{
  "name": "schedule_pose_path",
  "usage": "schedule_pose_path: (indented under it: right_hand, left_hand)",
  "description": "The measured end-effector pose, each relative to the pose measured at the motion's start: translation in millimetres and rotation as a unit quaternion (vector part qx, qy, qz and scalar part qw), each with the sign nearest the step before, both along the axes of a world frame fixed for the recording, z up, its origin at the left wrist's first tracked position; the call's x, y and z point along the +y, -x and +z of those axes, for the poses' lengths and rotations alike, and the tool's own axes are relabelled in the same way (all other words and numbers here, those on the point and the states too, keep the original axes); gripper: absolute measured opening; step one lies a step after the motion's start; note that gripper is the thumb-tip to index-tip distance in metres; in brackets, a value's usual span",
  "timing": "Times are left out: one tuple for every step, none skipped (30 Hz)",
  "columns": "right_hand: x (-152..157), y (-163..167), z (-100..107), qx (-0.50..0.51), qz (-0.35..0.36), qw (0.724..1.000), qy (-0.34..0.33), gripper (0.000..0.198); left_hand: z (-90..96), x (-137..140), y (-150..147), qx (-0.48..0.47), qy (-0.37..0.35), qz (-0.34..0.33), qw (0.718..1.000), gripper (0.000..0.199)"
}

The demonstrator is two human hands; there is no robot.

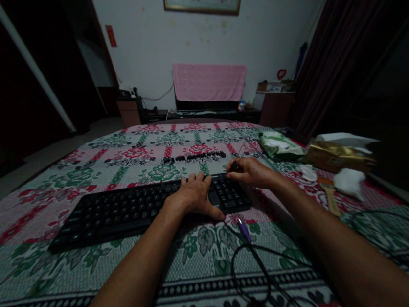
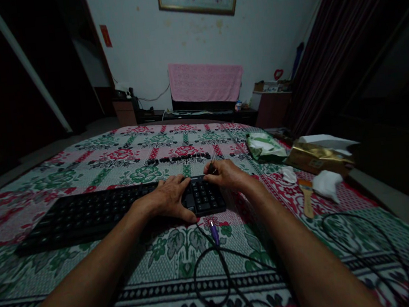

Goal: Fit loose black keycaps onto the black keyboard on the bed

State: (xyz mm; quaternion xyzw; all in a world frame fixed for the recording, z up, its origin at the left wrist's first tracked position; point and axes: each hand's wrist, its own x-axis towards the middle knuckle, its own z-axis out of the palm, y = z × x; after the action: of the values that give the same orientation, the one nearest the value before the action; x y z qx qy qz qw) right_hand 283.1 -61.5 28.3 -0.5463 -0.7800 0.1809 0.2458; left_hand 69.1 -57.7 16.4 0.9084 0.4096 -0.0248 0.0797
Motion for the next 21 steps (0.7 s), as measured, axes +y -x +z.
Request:
schedule_pose_path:
  right_hand:
    - [-1, 1, 2, -0.015, 0.002, 1.0, 0.003, 0.017]
    - [-2, 2, 4, -0.025, 0.005, 1.0, 0.006, 0.017]
    - [-3, 2, 5, -0.031, 0.009, 0.999, 0.009, 0.017]
    - [-4, 2, 6, -0.034, 0.014, 0.999, 0.013, 0.017]
    - [-3, 1, 6, -0.035, 0.018, 0.999, 0.015, 0.018]
    - [-3, 0, 6, -0.032, 0.02, 0.999, 0.016, 0.018]
    - [-2, -2, 5, -0.027, 0.02, 0.999, 0.018, 0.019]
    - [-1, -3, 3, -0.018, 0.018, 0.999, 0.02, 0.019]
    - [1, -5, 2, -0.005, 0.013, 1.0, 0.026, 0.02]
    - [2, -6, 1, 0.009, 0.01, 0.999, 0.034, 0.021]
    - [3, -7, 0, 0.022, 0.009, 0.999, 0.043, 0.021]
    - [3, -8, 0, 0.032, 0.011, 0.998, 0.049, 0.022]
    - [3, -8, 0, 0.034, 0.015, 0.998, 0.052, 0.022]
    - [3, -8, 0, 0.028, 0.02, 0.998, 0.05, 0.022]
    - [2, -8, 1, 0.017, 0.025, 0.999, 0.045, 0.021]
    - [1, -7, 2, 0.004, 0.028, 0.999, 0.038, 0.02]
    - [0, -6, 3, -0.007, 0.03, 0.999, 0.034, 0.019]
    - [-1, -5, 3, -0.016, 0.03, 0.999, 0.03, 0.019]
    - [-2, -4, 4, -0.024, 0.029, 0.999, 0.025, 0.019]
    - [-2, -3, 5, -0.033, 0.027, 0.999, 0.022, 0.019]
    - [-3, -2, 5, -0.042, 0.025, 0.999, 0.018, 0.019]
  left_hand:
    - [0.4, 0, 0, 0.0, 0.001, -0.001, 1.0, 0.115]
    - [0.8, -1, 0, 0.0, 0.001, -0.001, 1.0, 0.115]
    - [1.1, -1, 0, 0.001, 0.002, 0.0, 1.0, 0.115]
    - [1.3, -1, 0, 0.001, 0.003, 0.001, 1.0, 0.115]
    - [1.4, -1, 0, 0.001, 0.003, 0.001, 1.0, 0.115]
    - [1.3, -1, -1, 0.0, 0.002, 0.001, 1.0, 0.115]
    - [1.0, -1, -1, 0.0, 0.002, 0.001, 1.0, 0.114]
    - [0.6, 0, -1, -0.001, 0.001, 0.001, 1.0, 0.114]
    - [0.0, 0, -1, -0.002, -0.001, 0.001, 1.0, 0.114]
    - [-0.6, 1, -1, -0.003, -0.002, 0.001, 1.0, 0.114]
    - [-1.3, 1, -1, -0.003, -0.002, 0.001, 1.0, 0.114]
    - [-2.0, 2, -1, -0.003, -0.002, 0.0, 1.0, 0.115]
    - [-2.5, 2, -1, -0.003, -0.002, 0.0, 1.0, 0.115]
    - [-3.0, 3, -1, -0.003, -0.002, 0.0, 1.0, 0.115]
    - [-3.3, 3, -1, -0.004, -0.003, 0.001, 1.0, 0.114]
    - [-3.5, 3, -1, -0.005, -0.004, 0.0, 1.0, 0.114]
    - [-3.5, 3, -1, -0.007, -0.006, 0.0, 1.0, 0.114]
    - [-3.3, 3, -1, -0.008, -0.007, -0.001, 1.0, 0.114]
    - [-2.9, 3, -1, -0.009, -0.007, -0.003, 1.0, 0.114]
    - [-2.4, 3, -1, -0.01, -0.007, -0.004, 1.0, 0.114]
    - [-1.9, 2, -1, -0.011, -0.006, -0.005, 1.0, 0.113]
